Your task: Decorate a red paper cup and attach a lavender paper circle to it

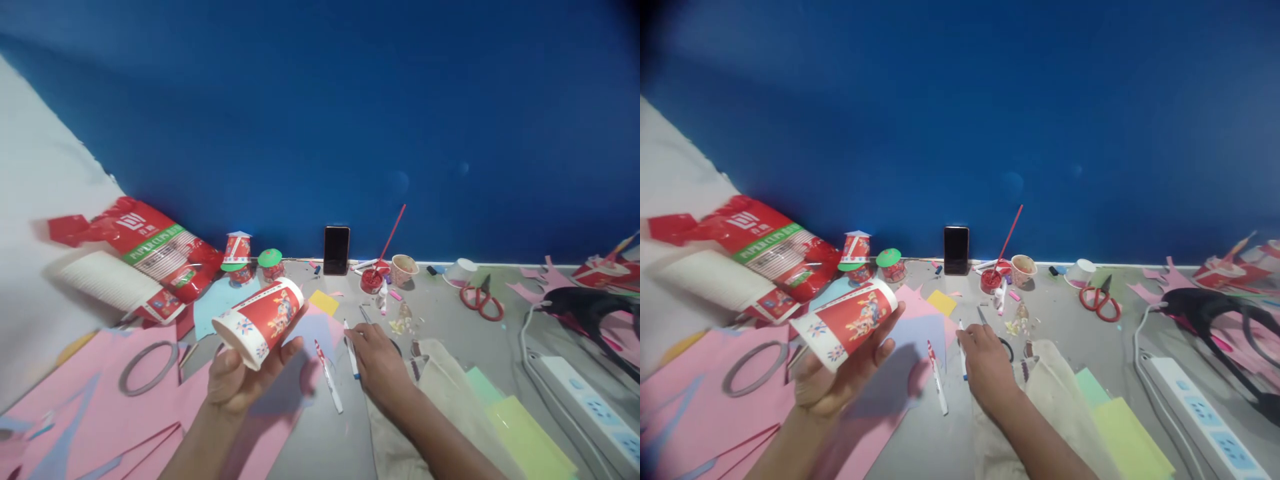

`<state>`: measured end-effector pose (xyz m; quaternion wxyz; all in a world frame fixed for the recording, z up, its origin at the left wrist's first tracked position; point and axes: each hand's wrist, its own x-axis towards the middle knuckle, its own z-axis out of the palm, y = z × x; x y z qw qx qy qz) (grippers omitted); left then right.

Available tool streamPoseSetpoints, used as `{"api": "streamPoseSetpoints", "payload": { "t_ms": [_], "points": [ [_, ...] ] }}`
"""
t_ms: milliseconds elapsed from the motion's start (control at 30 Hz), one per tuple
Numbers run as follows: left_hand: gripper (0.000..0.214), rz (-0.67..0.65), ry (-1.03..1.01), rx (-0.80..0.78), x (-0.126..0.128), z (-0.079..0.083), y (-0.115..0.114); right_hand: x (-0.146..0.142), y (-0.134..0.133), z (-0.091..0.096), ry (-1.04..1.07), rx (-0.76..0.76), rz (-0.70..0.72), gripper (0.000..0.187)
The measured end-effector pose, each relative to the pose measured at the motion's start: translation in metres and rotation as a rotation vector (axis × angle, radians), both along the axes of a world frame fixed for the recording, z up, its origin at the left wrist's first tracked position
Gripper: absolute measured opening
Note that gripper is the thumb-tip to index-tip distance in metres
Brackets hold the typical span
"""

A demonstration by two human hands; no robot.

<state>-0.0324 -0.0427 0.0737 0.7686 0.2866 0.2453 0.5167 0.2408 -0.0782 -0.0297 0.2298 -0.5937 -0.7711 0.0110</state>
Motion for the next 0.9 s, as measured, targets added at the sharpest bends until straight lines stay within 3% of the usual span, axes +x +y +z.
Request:
{"api": "streamPoseSetpoints", "payload": {
  "t_ms": [67,200,333,467,567,733,900],
  "points": [
    [0.096,-0.021,-0.007,-0.002,0.005,-0.005,0.003,0.002,0.001,0.0,0.136,0.065,0.028,0.041],
    [0.1,-0.099,-0.102,-0.045,0.012,-0.031,0.014,0.004,0.003,0.003,0.314,0.16,0.05,0.027],
    [0.075,-0.155,-0.349,-0.145,0.017,-0.046,0.024,0.002,0.004,0.003,0.395,0.228,0.061,0.024],
    [0.067,-0.131,-0.472,-0.316,0.02,-0.047,0.025,0.0,0.004,0.003,0.451,0.275,0.075,0.024],
    [0.07,-0.082,-0.461,-0.44,0.022,-0.045,0.021,0.0,0.003,0.005,0.447,0.285,0.103,0.024],
    [0.055,-0.025,-0.43,-0.576,0.03,-0.038,0.018,0.004,0.004,0.008,0.408,0.326,0.157,0.021],
    [0.024,0.031,-0.402,-0.543,0.029,-0.043,0.017,0.014,0.006,0.006,0.375,0.33,0.194,0.022]
  ]
}}
